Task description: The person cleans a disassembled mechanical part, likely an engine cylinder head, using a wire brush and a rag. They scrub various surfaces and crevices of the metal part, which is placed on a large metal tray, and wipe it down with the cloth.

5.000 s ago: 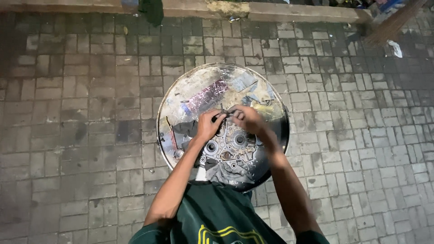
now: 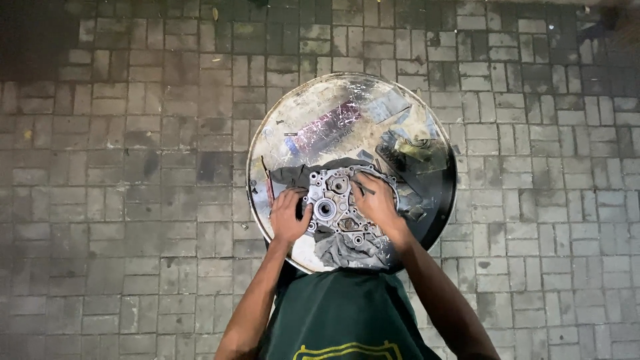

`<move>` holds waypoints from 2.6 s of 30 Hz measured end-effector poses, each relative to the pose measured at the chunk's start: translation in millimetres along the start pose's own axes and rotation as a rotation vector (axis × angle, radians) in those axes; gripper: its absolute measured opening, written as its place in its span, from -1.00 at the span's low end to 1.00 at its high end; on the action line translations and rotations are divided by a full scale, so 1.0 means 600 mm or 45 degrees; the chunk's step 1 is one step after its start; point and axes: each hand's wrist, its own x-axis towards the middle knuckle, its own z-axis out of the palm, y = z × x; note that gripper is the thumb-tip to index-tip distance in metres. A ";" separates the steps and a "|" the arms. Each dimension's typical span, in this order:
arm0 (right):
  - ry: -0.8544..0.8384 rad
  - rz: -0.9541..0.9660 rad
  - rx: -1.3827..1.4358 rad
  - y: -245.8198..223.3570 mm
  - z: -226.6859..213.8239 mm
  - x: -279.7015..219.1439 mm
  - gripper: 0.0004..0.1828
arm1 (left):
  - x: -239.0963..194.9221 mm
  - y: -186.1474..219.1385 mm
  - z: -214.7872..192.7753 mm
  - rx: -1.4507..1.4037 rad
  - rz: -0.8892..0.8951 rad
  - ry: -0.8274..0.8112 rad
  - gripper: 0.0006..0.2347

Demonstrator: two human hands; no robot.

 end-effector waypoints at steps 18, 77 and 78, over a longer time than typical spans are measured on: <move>-0.048 0.181 0.165 -0.072 -0.060 0.017 -0.82 | 0.007 0.014 -0.013 -0.020 -0.033 0.000 -0.79; -0.515 -0.332 -0.687 0.007 -0.057 0.100 -0.72 | 0.010 0.014 -0.020 -0.113 -0.037 -0.055 -0.81; -0.570 -0.238 -0.651 -0.001 -0.054 0.098 -0.59 | 0.003 0.013 -0.022 -0.117 -0.045 -0.060 -0.81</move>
